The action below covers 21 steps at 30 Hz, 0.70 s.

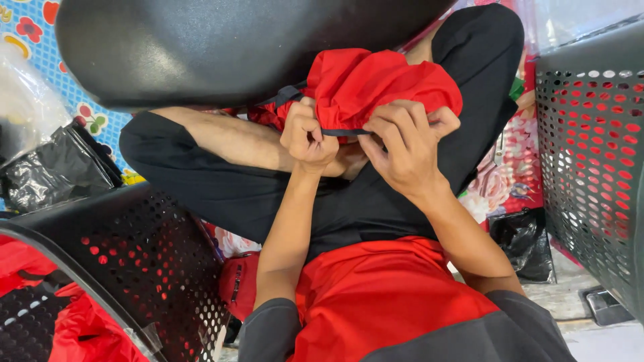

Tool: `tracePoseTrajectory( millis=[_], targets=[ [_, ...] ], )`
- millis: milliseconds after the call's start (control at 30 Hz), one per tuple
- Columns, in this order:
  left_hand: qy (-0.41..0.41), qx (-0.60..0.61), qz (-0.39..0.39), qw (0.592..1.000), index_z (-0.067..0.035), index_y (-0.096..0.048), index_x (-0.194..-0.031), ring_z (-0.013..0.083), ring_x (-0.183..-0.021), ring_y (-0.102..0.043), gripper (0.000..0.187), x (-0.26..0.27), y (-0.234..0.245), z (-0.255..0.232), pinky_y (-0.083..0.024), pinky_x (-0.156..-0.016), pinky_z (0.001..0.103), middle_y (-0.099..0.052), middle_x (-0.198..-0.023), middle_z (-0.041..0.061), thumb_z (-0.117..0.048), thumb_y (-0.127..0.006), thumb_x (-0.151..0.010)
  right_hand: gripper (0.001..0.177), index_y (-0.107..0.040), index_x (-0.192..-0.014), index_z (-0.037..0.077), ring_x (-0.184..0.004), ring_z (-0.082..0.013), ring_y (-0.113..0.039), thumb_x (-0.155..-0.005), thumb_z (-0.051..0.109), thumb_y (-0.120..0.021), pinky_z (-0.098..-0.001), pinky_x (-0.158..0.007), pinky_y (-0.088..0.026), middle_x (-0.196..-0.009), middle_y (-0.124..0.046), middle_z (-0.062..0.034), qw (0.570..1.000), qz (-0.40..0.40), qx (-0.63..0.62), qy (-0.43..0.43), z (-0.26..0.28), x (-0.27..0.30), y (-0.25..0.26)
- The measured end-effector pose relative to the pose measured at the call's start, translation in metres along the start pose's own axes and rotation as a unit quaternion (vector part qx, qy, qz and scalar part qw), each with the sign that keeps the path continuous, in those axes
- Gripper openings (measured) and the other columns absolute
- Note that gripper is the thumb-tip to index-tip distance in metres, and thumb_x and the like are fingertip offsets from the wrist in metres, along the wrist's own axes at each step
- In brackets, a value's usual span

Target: Trimming loose threads from fabric seat covers using scissors and a lighter, then fitting the cover onto a stool base.

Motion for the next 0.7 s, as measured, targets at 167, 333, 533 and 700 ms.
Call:
tracePoseTrajectory(
  millis=[167,333,533,700],
  targets=[
    [-0.016,0.008,0.004,1.0,-0.013,-0.036,-0.056,0.0179,-0.039,-0.027,0.045,-0.012,-0.001,-0.007,-0.036,-0.04,0.027,-0.032,-0.048,0.003,0.013,-0.06,-0.084,0.019,-0.066,-0.075,0.007,-0.059,-0.0222,-0.046,-0.082,-0.011,-0.063,-0.0378,-0.063,-0.036,-0.072,-0.06,-0.0061,0.992,-0.127,-0.017,0.019,-0.009,0.004,-0.013],
    [-0.033,0.062,0.082,0.994,-0.011,-0.054,-0.056,0.0181,-0.034,-0.034,0.029,-0.005,-0.002,-0.004,-0.038,-0.037,0.029,-0.036,-0.044,-0.001,0.011,-0.065,-0.071,0.031,-0.057,-0.066,0.007,-0.053,-0.0177,-0.048,-0.068,-0.023,-0.064,-0.0322,-0.048,-0.042,-0.067,-0.063,-0.0084,0.977,-0.208,-0.054,0.006,-0.016,0.011,-0.015],
    [0.088,0.08,0.212,0.97,-0.012,-0.059,-0.072,0.0179,-0.039,-0.04,0.03,-0.012,-0.003,-0.014,-0.044,-0.042,0.031,-0.037,-0.049,-0.002,-0.032,-0.081,-0.077,0.036,-0.052,-0.059,0.005,-0.048,-0.019,-0.044,-0.073,-0.027,-0.06,-0.0315,-0.044,-0.04,-0.061,-0.055,-0.0102,0.969,-0.234,-0.073,0.025,-0.018,0.001,-0.017],
    [0.215,0.077,0.205,0.952,-0.011,-0.073,-0.092,0.012,-0.054,-0.054,0.028,-0.031,-0.007,-0.03,-0.044,-0.047,0.023,-0.059,-0.072,0.0,-0.034,-0.085,-0.085,0.039,-0.055,-0.054,0.005,-0.047,-0.0159,-0.045,-0.081,-0.021,-0.065,-0.0283,-0.044,-0.039,-0.058,-0.058,-0.0097,0.964,-0.261,-0.032,0.041,-0.019,0.003,-0.025]
  ],
)
Point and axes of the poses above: each hand's wrist, its own x-axis away from the middle knuckle, its own y-axis out of the back of the hand, z = x × y, the point moved 2 cm from there along -x, towards the middle knuckle
